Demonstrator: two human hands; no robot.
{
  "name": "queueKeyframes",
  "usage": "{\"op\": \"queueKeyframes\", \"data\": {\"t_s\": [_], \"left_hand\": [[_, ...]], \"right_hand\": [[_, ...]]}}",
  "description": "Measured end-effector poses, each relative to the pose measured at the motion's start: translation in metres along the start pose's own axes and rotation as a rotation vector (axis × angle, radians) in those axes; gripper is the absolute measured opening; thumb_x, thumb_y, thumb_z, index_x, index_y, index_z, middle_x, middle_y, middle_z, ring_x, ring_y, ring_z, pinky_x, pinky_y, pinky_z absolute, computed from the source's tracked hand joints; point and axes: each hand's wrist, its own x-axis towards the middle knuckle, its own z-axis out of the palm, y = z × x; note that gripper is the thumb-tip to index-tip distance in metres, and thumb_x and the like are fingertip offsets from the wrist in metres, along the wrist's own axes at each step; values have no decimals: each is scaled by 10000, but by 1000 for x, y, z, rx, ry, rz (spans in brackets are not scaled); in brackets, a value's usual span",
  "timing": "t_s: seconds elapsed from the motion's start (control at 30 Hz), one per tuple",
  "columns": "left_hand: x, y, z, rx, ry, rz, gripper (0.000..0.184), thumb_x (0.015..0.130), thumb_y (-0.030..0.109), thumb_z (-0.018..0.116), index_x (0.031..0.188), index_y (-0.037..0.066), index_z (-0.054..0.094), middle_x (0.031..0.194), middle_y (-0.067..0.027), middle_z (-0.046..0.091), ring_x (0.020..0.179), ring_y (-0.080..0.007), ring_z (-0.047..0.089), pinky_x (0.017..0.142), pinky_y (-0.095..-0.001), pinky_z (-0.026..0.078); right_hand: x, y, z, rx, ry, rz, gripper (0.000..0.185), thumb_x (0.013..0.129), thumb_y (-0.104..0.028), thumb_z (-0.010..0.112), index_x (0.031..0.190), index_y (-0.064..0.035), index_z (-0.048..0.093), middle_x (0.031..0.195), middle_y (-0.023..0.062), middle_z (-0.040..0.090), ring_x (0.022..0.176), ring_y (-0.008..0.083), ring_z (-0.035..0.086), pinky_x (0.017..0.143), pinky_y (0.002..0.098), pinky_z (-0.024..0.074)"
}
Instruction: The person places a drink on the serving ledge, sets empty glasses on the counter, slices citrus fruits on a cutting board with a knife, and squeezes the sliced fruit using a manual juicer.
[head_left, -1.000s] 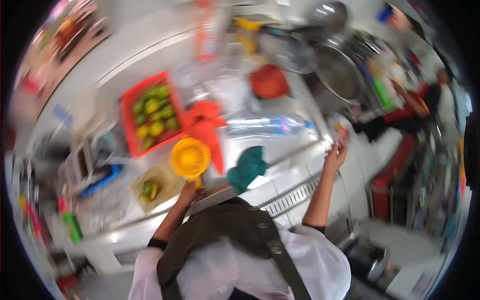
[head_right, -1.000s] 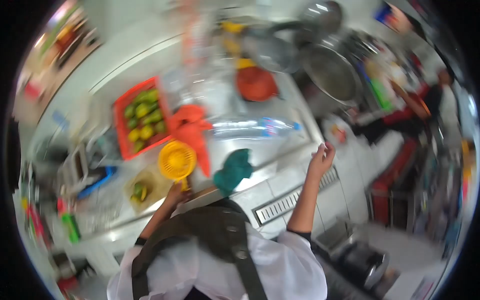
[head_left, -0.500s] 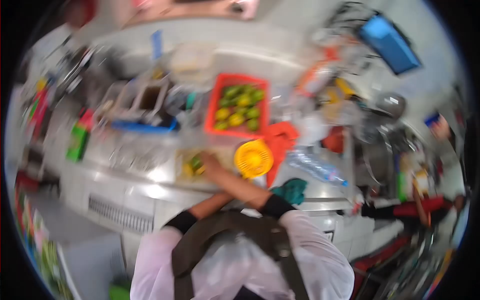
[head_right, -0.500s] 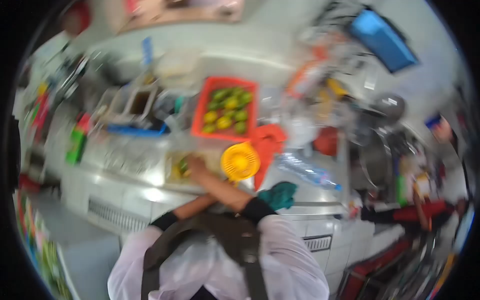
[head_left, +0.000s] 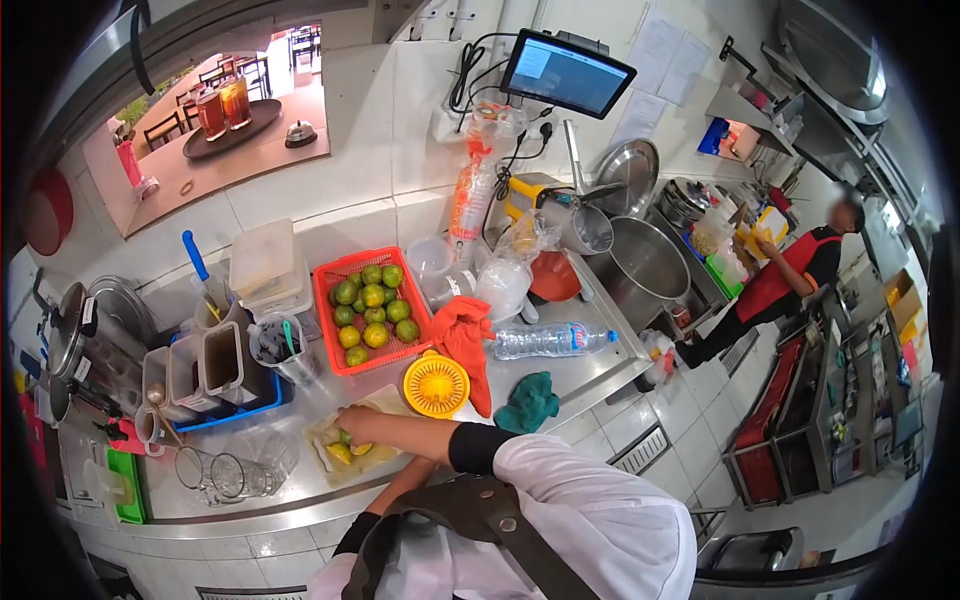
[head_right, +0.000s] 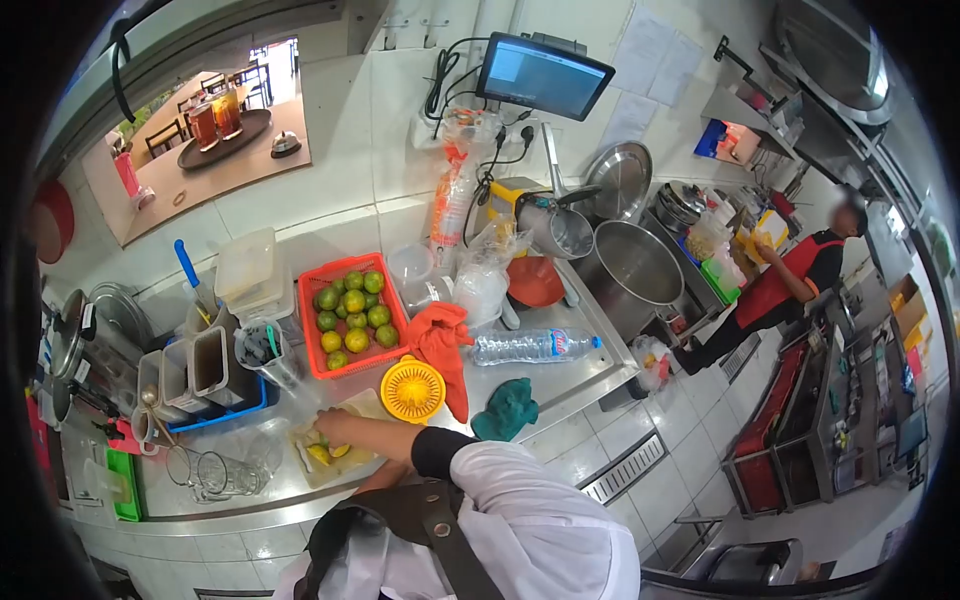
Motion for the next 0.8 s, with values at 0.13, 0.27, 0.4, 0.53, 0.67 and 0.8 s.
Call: {"op": "queueKeyframes", "data": {"t_s": [0.13,0.27,0.4,0.53,0.67,0.8], "left_hand": [[15,15,22,25,-1,73,339,917,372,368,1110,93,378,778,-76,573,471,-146,522,395,-259,423],[19,21,32,85,7,93,342,921,374,359,1114,92,375,787,-71,580,459,-139,526,386,-248,423],[20,21,31,144,17,103,341,926,387,335,1103,100,387,821,-48,584,506,-128,542,418,-237,438],[20,18,33,148,8,132,329,927,383,335,1093,106,396,816,-44,582,512,-124,541,426,-235,438],[21,19,30,139,-6,101,319,928,381,334,1086,109,389,813,-44,577,515,-126,536,432,-240,439],[23,17,32,125,18,106,308,927,365,346,1083,101,380,792,-54,579,484,-135,522,409,-248,429]], "right_hand": [[-28,36,-14,263,419,-67,544,551,-102,742,1058,-68,546,1084,155,495,1031,341,477,889,388,399],[-98,79,-53,171,659,167,529,528,-39,719,1028,-51,548,1027,145,516,976,335,507,841,385,434],[-124,113,-41,58,551,340,528,512,-45,731,1008,-26,550,1017,143,527,938,323,533,790,386,463],[-135,105,-42,96,612,335,503,495,-71,758,954,-5,564,990,158,544,925,320,547,775,383,470],[-139,102,-46,81,573,422,472,486,-85,769,911,1,580,949,163,562,888,329,563,760,388,472],[-143,100,-45,95,593,430,459,491,-109,768,895,5,583,934,171,565,873,332,565,749,395,467]]}}
